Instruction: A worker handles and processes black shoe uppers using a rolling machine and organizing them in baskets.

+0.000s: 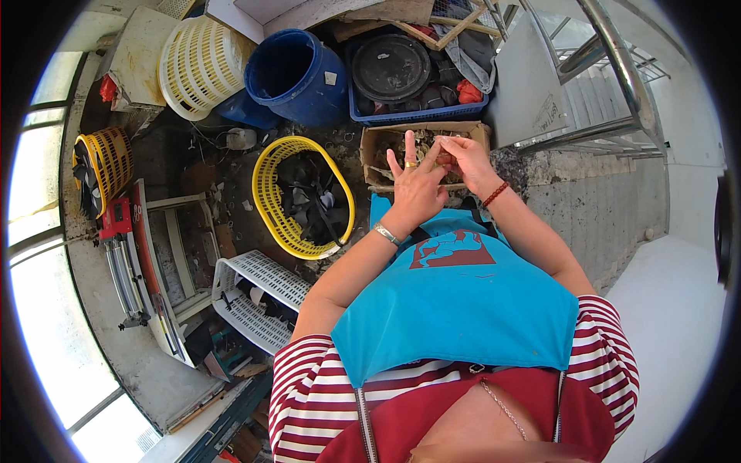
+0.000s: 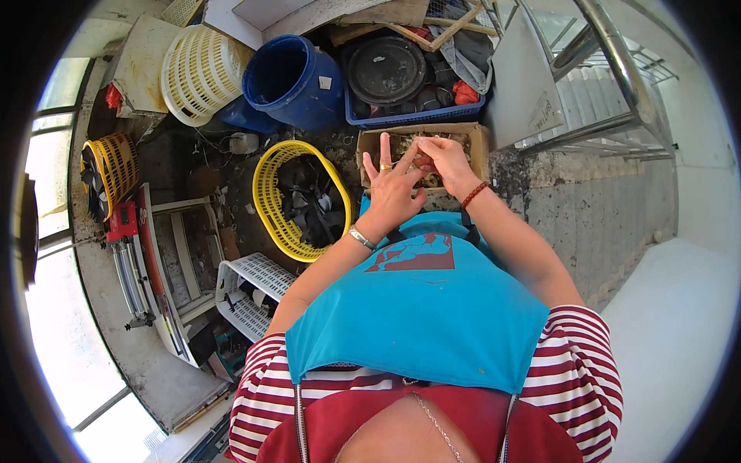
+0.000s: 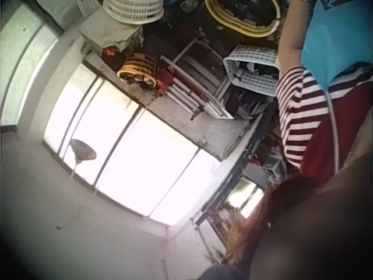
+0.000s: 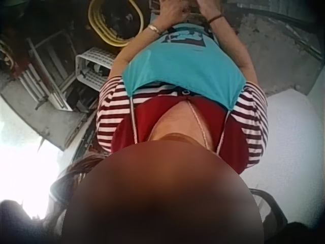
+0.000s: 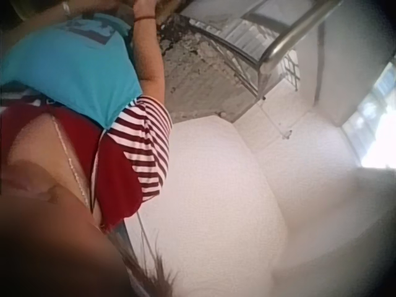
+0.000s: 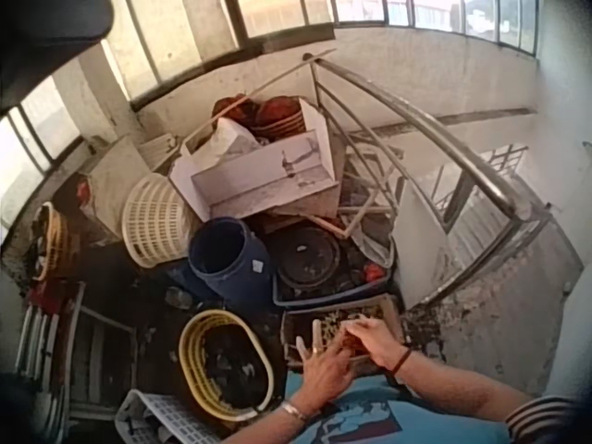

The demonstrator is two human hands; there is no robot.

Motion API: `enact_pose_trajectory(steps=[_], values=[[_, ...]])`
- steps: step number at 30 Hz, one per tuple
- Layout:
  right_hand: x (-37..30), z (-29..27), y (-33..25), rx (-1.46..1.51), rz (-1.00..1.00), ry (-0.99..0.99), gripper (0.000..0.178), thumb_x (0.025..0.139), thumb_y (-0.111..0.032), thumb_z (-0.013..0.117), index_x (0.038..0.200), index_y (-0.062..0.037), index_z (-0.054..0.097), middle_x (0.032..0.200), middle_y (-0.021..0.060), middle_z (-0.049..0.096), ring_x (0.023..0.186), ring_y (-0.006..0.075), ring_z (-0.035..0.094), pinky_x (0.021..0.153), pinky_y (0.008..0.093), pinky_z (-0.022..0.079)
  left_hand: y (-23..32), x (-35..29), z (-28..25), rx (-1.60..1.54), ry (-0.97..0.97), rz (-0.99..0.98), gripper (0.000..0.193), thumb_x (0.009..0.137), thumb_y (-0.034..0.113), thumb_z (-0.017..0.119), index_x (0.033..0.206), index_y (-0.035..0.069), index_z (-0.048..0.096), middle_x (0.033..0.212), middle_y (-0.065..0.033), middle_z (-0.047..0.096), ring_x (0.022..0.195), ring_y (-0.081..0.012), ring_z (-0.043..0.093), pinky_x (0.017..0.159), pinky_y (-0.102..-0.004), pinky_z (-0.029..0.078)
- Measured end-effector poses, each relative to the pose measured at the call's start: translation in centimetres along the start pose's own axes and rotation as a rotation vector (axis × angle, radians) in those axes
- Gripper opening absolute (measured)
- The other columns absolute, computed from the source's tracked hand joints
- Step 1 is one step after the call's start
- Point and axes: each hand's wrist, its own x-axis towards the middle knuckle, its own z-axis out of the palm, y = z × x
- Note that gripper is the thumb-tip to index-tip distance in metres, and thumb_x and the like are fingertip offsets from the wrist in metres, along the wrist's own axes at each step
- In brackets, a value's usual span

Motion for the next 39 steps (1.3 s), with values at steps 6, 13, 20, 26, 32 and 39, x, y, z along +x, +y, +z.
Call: enact_pose_trajectory(steps=[6, 13, 20, 26, 32, 39], values=[[0.0, 0.4, 0.7, 0.016, -0.034, 0.08, 0.018, 0.095, -0.022, 0.058, 0.096, -0.0054, 0.065, 0.079, 0.0019, 0.063, 0.062, 0.0087, 0.057, 0.049, 0.0226, 0.044, 1.0, 0.3, 0.0, -0.142, -0.05, -0.126, 0.022, 0.062, 0.016, 0.07, 0.083, 0.011, 0.067, 0.149, -0.0053, 0.038, 0.142, -0.0484, 0.005, 0.105, -0.0711, 0.003], [1.1, -0.3, 0.5, 0.316, -0.07, -0.011, 0.014, 0.097, -0.018, 0.053, 0.097, -0.0081, 0.063, 0.077, -0.0001, 0.063, 0.068, 0.0088, 0.056, 0.065, 0.0236, 0.044, -1.6, 1.0, 1.3, -1.614, -0.167, -0.356, 0.037, 0.08, 0.023, 0.055, 0.115, 0.01, 0.057, 0.145, -0.0085, 0.044, 0.135, -0.0177, 0.032, 0.109, -0.0382, 0.019], [-1.1, 1.3, -0.6, 0.363, -0.019, -0.202, 0.024, 0.1, -0.023, 0.046, 0.094, -0.0066, 0.062, 0.072, -0.0014, 0.059, 0.065, 0.0098, 0.055, 0.061, 0.0247, 0.044, -1.1, 1.8, -1.4, -2.127, -0.113, -0.559, 0.07, 0.086, 0.047, 0.037, 0.149, 0.016, 0.029, 0.15, -0.0036, 0.038, 0.131, -0.0165, 0.034, 0.108, -0.0389, 0.012], [0.0, -0.2, 0.5, -0.44, -0.448, -0.068, 0.032, 0.1, -0.022, 0.042, 0.08, -0.0018, 0.056, 0.064, 0.0019, 0.054, 0.053, 0.0114, 0.053, 0.05, 0.0276, 0.042, -1.1, 1.6, -1.1, -2.054, -0.147, -0.592, 0.069, 0.087, 0.048, 0.036, 0.149, 0.018, 0.03, 0.15, -0.002, 0.037, 0.136, -0.0155, 0.028, 0.11, -0.0456, 0.001], [-0.6, -0.5, -0.1, -0.413, -0.35, -0.117, 0.027, 0.096, -0.018, 0.042, 0.081, -0.0008, 0.056, 0.061, 0.0023, 0.052, 0.054, 0.0106, 0.053, 0.051, 0.0268, 0.043, -0.2, 1.6, -0.2, -1.459, -0.117, -0.391, 0.059, 0.09, 0.03, 0.042, 0.143, 0.005, 0.038, 0.145, -0.0085, 0.042, 0.138, -0.0186, 0.03, 0.115, -0.0371, 0.011], [-0.7, -1.6, -0.5, -0.78, -0.536, -0.044, 0.025, 0.091, -0.017, 0.046, 0.082, 0.0016, 0.06, 0.068, 0.0129, 0.059, 0.06, 0.0228, 0.059, 0.057, 0.0365, 0.045, -0.8, 2.4, 0.0, -1.441, -0.073, -0.449, 0.038, 0.093, 0.01, 0.048, 0.129, 0.001, 0.055, 0.13, -0.0084, 0.057, 0.119, -0.0152, 0.051, 0.104, -0.0281, 0.034]])
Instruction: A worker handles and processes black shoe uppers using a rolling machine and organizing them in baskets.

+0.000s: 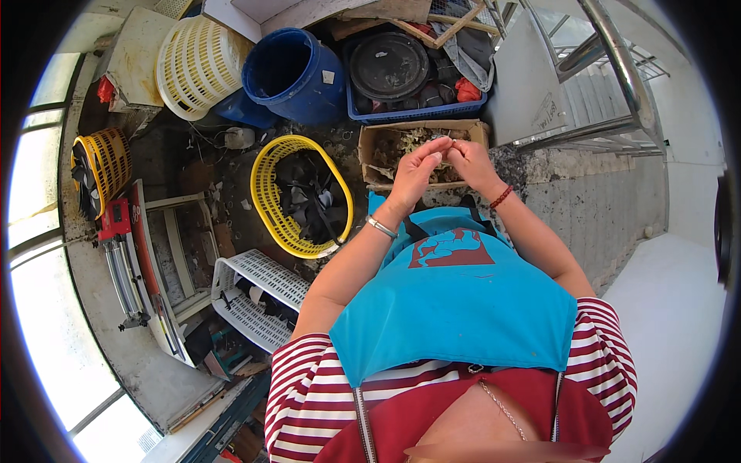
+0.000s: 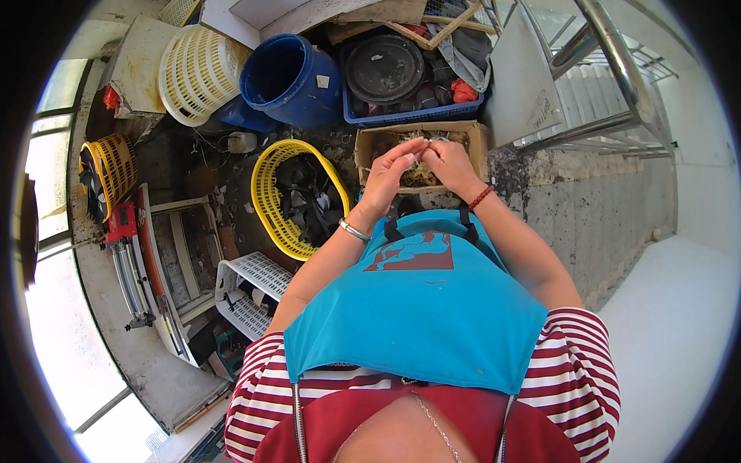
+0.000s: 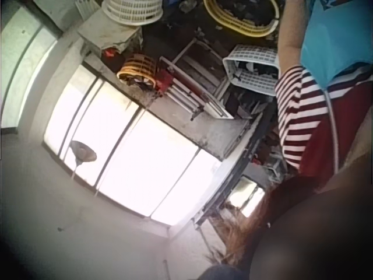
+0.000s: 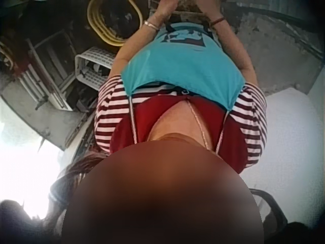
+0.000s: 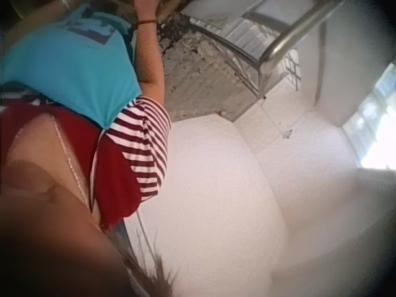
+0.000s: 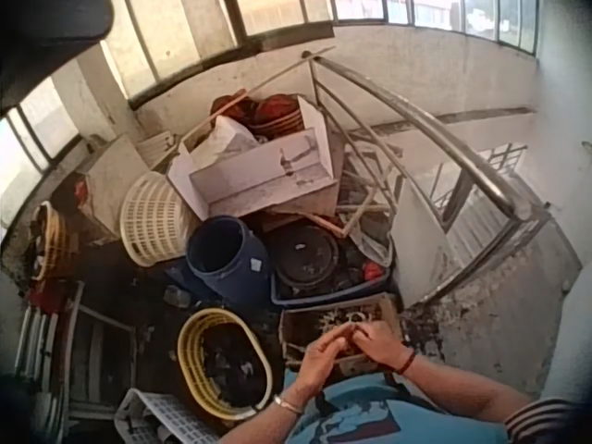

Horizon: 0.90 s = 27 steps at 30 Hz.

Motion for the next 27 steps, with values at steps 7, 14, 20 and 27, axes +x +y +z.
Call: enact_pose_trajectory(steps=[7, 14, 20, 27], values=[[-0.6, 0.1, -1.4, -0.307, -0.165, 0.024, 0.03, 0.094, -0.027, 0.048, 0.08, -0.0023, 0.058, 0.075, 0.0203, 0.062, 0.073, 0.0417, 0.059, 0.062, 0.0495, 0.045, -2.2, 0.9, -0.9, 0.341, 0.156, 0.066, 0.027, 0.091, 0.01, 0.058, 0.115, 0.0, 0.064, 0.119, -0.0061, 0.061, 0.101, -0.0096, 0.056, 0.085, -0.0247, 0.045], [-1.1, -0.3, -2.8, -0.514, -0.151, -0.056, 0.035, 0.095, -0.033, 0.047, 0.078, -0.004, 0.059, 0.073, 0.0189, 0.062, 0.071, 0.0409, 0.06, 0.061, 0.0503, 0.045, -1.7, 0.3, -0.6, 0.153, 0.203, -0.054, 0.021, 0.091, 0.018, 0.064, 0.101, 0.001, 0.071, 0.084, -0.0009, 0.067, 0.067, -0.0069, 0.056, 0.064, -0.0202, 0.046], [-1.3, 0.0, -3.4, -0.58, -0.219, -0.065, 0.039, 0.095, -0.034, 0.048, 0.07, -0.0053, 0.059, 0.07, 0.0163, 0.062, 0.066, 0.0373, 0.06, 0.058, 0.0482, 0.045, -1.7, 0.3, -0.5, -0.223, 0.261, -0.199, 0.021, 0.093, 0.023, 0.062, 0.084, 0.005, 0.068, 0.068, 0.002, 0.059, 0.054, -0.008, 0.052, 0.048, -0.0209, 0.04], [-1.5, 0.8, -2.9, -0.57, -0.187, -0.037, 0.044, 0.094, -0.037, 0.049, 0.066, -0.0052, 0.06, 0.064, 0.0174, 0.06, 0.061, 0.0385, 0.06, 0.054, 0.0489, 0.044, -2.3, 0.2, -0.3, -0.051, 0.33, -0.209, 0.024, 0.093, 0.025, 0.061, 0.08, 0.005, 0.063, 0.066, 0.0019, 0.057, 0.051, -0.0047, 0.049, 0.044, -0.0207, 0.036]])
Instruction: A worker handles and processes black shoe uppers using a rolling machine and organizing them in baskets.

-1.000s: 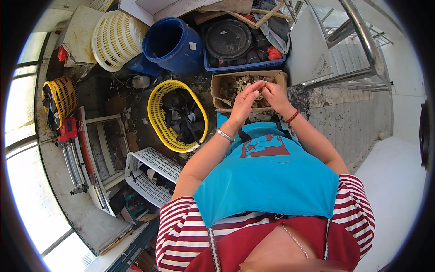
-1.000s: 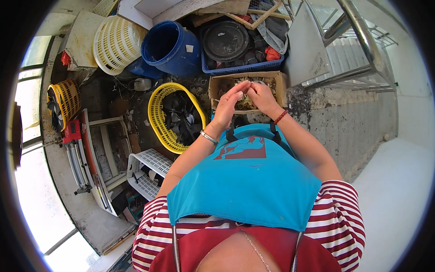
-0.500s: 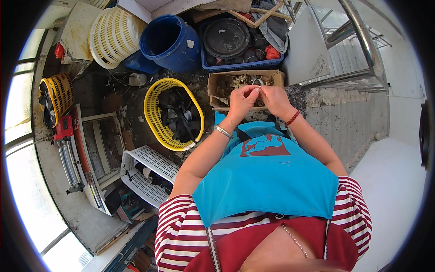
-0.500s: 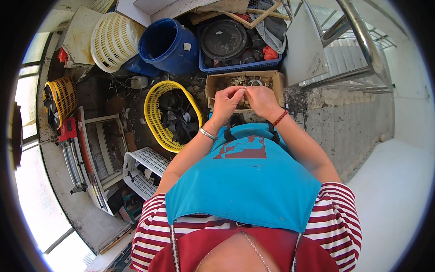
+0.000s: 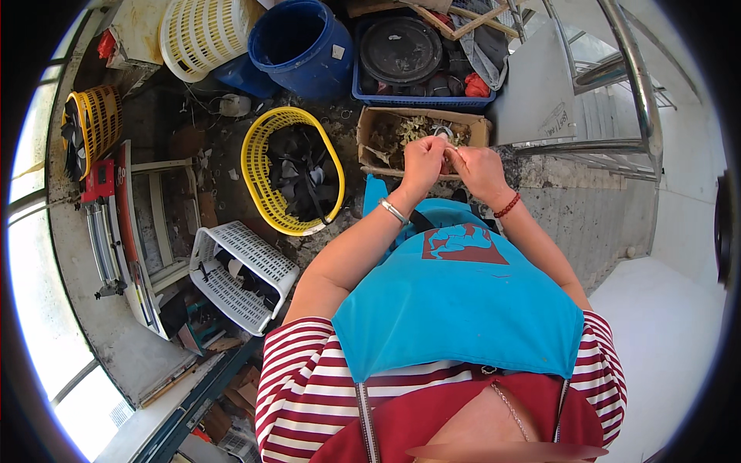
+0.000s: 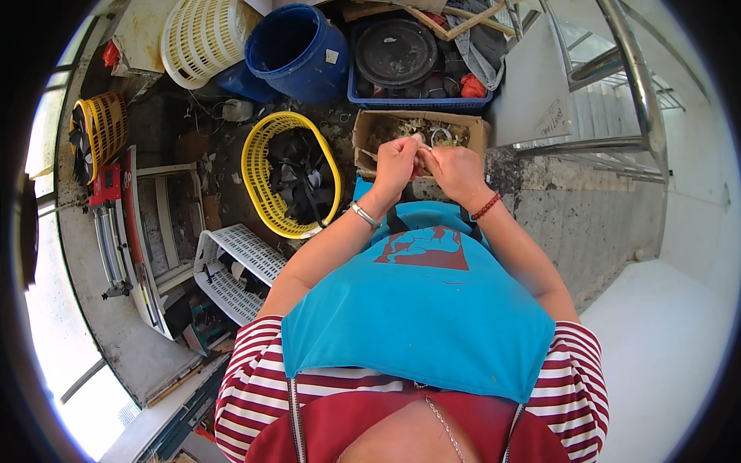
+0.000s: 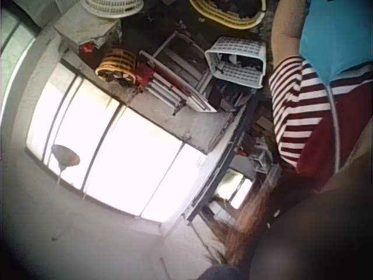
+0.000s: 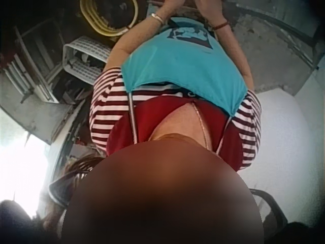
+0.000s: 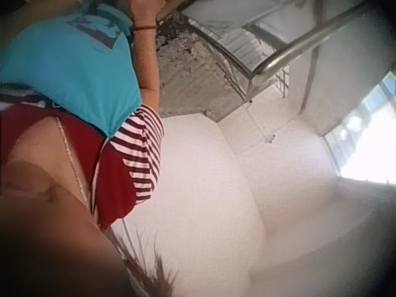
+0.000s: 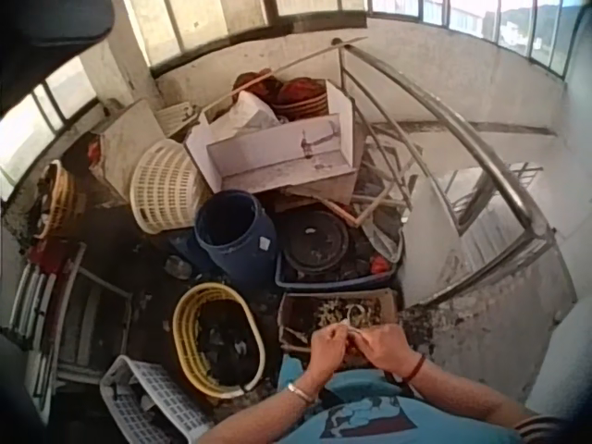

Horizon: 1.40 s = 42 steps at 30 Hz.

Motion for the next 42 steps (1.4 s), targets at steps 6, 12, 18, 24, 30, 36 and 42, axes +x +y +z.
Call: enact_pose_trajectory(steps=[6, 12, 18, 24, 30, 36, 42], values=[[0.0, 0.7, 0.3, -0.012, 0.106, 0.0, 0.045, 0.094, -0.037, 0.05, 0.065, -0.0054, 0.061, 0.064, 0.0185, 0.06, 0.062, 0.0392, 0.06, 0.054, 0.0492, 0.044, -0.2, -0.5, 0.7, -0.101, -0.06, 0.165, 0.02, 0.093, 0.02, 0.062, 0.08, 0.004, 0.062, 0.065, 0.0037, 0.056, 0.056, -0.0014, 0.042, 0.047, -0.0196, 0.032], [0.3, 0.0, -1.6, -0.07, 0.068, 0.031, 0.045, 0.093, -0.038, 0.051, 0.063, -0.007, 0.062, 0.061, 0.0177, 0.059, 0.059, 0.0379, 0.059, 0.052, 0.0478, 0.044, -0.4, 0.3, 1.5, -0.131, 0.061, 0.168, 0.032, 0.096, 0.023, 0.056, 0.07, 0.005, 0.06, 0.057, 0.0041, 0.051, 0.048, -0.0033, 0.038, 0.044, -0.0211, 0.029], [0.3, 0.0, -1.7, -0.037, 0.01, 0.063, 0.044, 0.092, -0.037, 0.052, 0.062, -0.0075, 0.062, 0.061, 0.0165, 0.059, 0.058, 0.0357, 0.06, 0.051, 0.0463, 0.044, 1.1, 0.2, 0.3, -0.307, 0.051, -0.097, 0.039, 0.099, 0.031, 0.045, 0.072, 0.006, 0.059, 0.055, 0.0009, 0.044, 0.041, -0.0109, 0.037, 0.038, -0.0255, 0.026], [0.9, 0.2, -0.8, -0.054, 0.0, 0.075, 0.041, 0.093, -0.036, 0.053, 0.064, -0.0067, 0.061, 0.064, 0.0154, 0.06, 0.061, 0.0351, 0.06, 0.053, 0.0453, 0.045, 0.0, -0.6, 0.8, -0.063, 0.041, 0.288, 0.025, 0.094, 0.026, 0.06, 0.082, 0.005, 0.065, 0.065, 0.0023, 0.057, 0.053, -0.0042, 0.049, 0.047, -0.02, 0.039], [1.0, -0.1, -1.4, 0.094, 0.025, 0.069, 0.04, 0.093, -0.032, 0.055, 0.064, -0.005, 0.06, 0.064, 0.0156, 0.059, 0.06, 0.0356, 0.059, 0.052, 0.0442, 0.043, 0.7, -0.3, -0.1, -0.256, -0.018, 0.021, 0.025, 0.094, 0.027, 0.06, 0.086, 0.004, 0.066, 0.066, 0.001, 0.058, 0.051, -0.0073, 0.049, 0.047, -0.0212, 0.039], [1.1, 0.2, -1.4, 0.238, 0.069, 0.111, 0.037, 0.093, -0.032, 0.056, 0.07, -0.0033, 0.06, 0.064, 0.0158, 0.057, 0.061, 0.036, 0.058, 0.053, 0.0429, 0.043, 1.7, -0.1, -0.7, -0.514, -0.124, -0.13, 0.028, 0.096, 0.028, 0.056, 0.088, 0.003, 0.065, 0.062, 0.002, 0.054, 0.048, -0.0091, 0.05, 0.043, -0.0214, 0.038], [1.0, 0.4, -1.0, 0.237, -0.041, 0.179, 0.018, 0.094, -0.021, 0.052, 0.091, -0.0048, 0.059, 0.082, 0.0156, 0.059, 0.071, 0.0365, 0.059, 0.058, 0.0442, 0.045, 2.8, -0.3, -1.7, -0.124, -0.079, 0.09, 0.026, 0.098, 0.016, 0.05, 0.114, -0.001, 0.062, 0.083, -0.002, 0.064, 0.064, -0.01, 0.059, 0.058, -0.0218, 0.047]])
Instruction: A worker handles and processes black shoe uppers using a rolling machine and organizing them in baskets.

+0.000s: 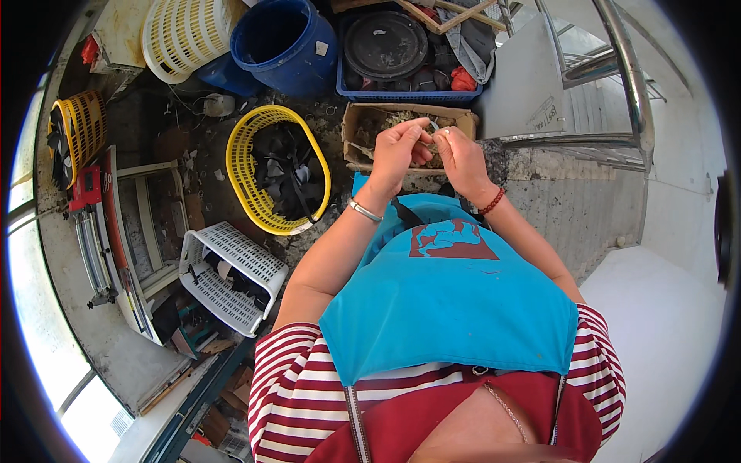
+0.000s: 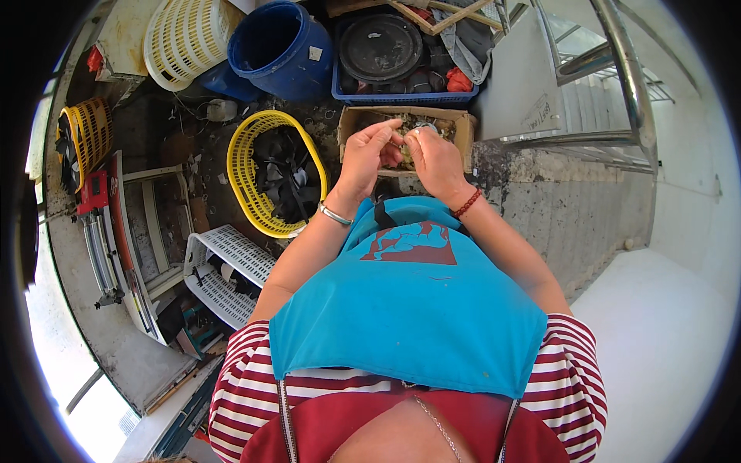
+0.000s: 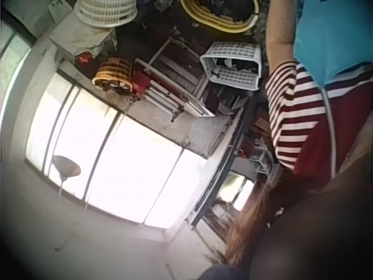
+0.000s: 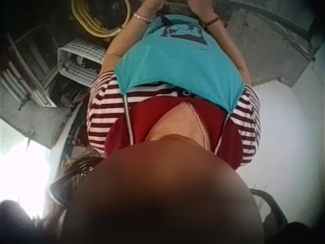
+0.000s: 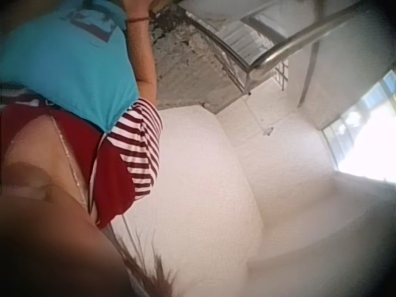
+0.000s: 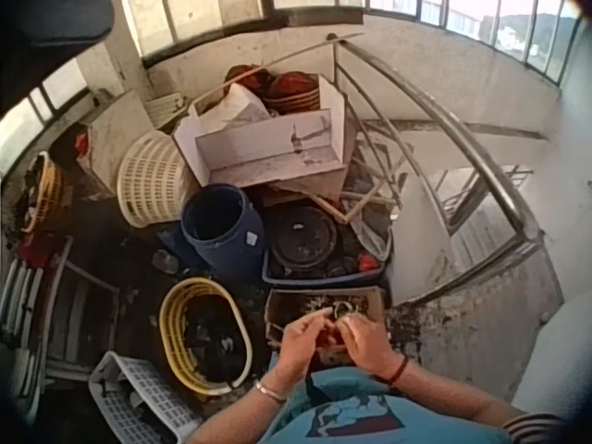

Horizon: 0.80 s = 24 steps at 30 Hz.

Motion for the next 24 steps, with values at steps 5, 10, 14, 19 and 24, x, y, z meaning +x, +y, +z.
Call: enact_pose_trajectory(steps=[5, 10, 14, 19, 24], values=[[-0.1, 0.0, 0.4, -0.075, -0.062, -0.032, 0.011, 0.088, -0.008, 0.051, 0.098, -0.0057, 0.056, 0.096, 0.0145, 0.059, 0.079, 0.0374, 0.06, 0.062, 0.0463, 0.048, -0.5, 0.2, 1.1, 0.393, -0.031, 0.286, 0.026, 0.093, 0.015, 0.058, 0.114, 0.002, 0.066, 0.089, 0.0016, 0.063, 0.074, -0.0037, 0.054, 0.066, -0.0191, 0.047], [-0.4, -0.2, 0.3, -0.166, -0.06, -0.092, 0.015, 0.081, -0.005, 0.055, 0.096, -0.0034, 0.055, 0.09, 0.0146, 0.058, 0.074, 0.0377, 0.059, 0.062, 0.0471, 0.048, -1.8, 0.8, 1.5, 0.197, -0.006, 0.299, 0.016, 0.086, 0.01, 0.069, 0.097, -0.001, 0.072, 0.085, -0.0014, 0.064, 0.072, -0.0064, 0.057, 0.061, -0.0204, 0.048], [-0.6, -0.7, -0.4, -0.293, -0.15, -0.098, 0.022, 0.079, -0.005, 0.057, 0.101, -0.0033, 0.057, 0.088, 0.0134, 0.057, 0.071, 0.0353, 0.06, 0.061, 0.0442, 0.048, -1.2, 0.5, 1.5, 0.144, 0.083, 0.152, 0.018, 0.092, 0.019, 0.063, 0.092, 0.003, 0.069, 0.072, 0.002, 0.061, 0.063, -0.007, 0.059, 0.054, -0.0204, 0.046], [-0.3, -1.3, -1.8, -0.397, -0.266, -0.043, 0.037, 0.08, -0.007, 0.059, 0.116, -0.0046, 0.059, 0.107, 0.0105, 0.06, 0.089, 0.0278, 0.062, 0.072, 0.0386, 0.048, -1.0, 1.0, 0.0, 0.152, 0.175, 0.066, 0.029, 0.097, 0.031, 0.053, 0.09, 0.005, 0.061, 0.073, 0.0008, 0.061, 0.058, -0.0082, 0.059, 0.05, -0.0205, 0.045], [-0.6, -1.1, -1.9, -0.498, -0.23, -0.073, 0.033, 0.081, -0.008, 0.058, 0.115, -0.0048, 0.06, 0.136, 0.0135, 0.046, 0.114, 0.0307, 0.054, 0.09, 0.0427, 0.043, -0.2, 0.2, 1.1, 0.223, 0.032, 0.131, 0.021, 0.095, 0.026, 0.057, 0.094, 0.005, 0.059, 0.075, 0.0014, 0.059, 0.058, -0.0058, 0.053, 0.05, -0.0186, 0.04]])
